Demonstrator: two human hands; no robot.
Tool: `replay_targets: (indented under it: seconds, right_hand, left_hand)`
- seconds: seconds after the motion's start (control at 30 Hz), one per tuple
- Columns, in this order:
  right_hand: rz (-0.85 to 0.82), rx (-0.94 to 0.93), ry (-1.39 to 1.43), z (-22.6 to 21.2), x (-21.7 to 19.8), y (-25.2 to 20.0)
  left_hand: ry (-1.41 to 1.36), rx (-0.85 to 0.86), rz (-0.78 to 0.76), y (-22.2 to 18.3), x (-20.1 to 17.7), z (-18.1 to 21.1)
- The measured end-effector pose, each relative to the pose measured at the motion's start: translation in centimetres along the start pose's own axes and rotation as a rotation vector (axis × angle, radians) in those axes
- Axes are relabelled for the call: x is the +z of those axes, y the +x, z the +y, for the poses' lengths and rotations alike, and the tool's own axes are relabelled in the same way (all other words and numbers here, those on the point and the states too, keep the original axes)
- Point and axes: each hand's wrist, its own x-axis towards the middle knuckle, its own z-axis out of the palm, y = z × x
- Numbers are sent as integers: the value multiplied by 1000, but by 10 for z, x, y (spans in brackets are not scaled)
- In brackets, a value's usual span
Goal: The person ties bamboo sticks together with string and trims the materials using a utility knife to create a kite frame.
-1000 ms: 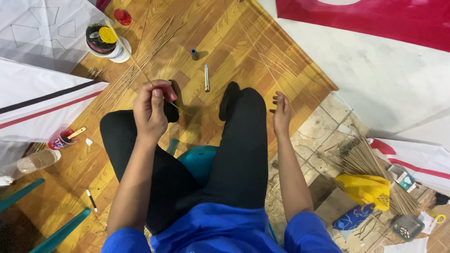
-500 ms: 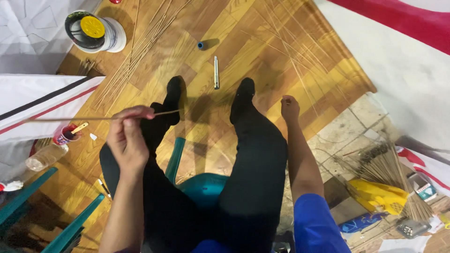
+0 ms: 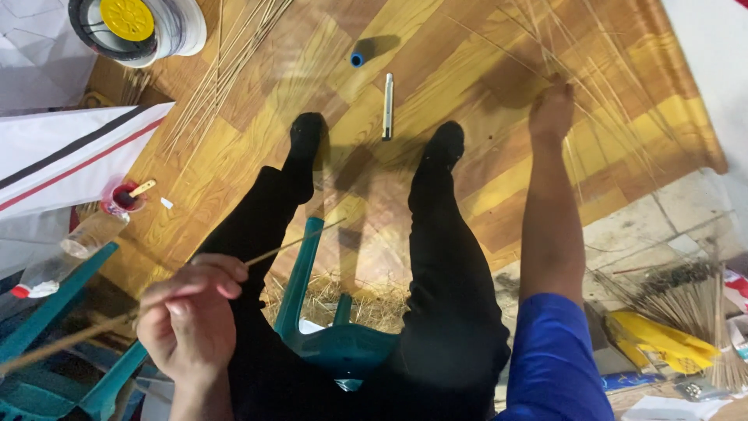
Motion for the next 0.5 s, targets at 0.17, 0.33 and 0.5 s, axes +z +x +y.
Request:
replay_targets:
  seconds: [0.17,0.33,0.5]
  right_hand:
    - [-46,130,-125,12,20,21]
    - [55,20,-173,20,27,15]
    - [5,-68,-263,-22,-25,-25]
  left_hand:
    - [0,-62,56,2,12,8]
    - [-27,-78,41,5,12,11]
    - [-115,-60,32,6,23,24]
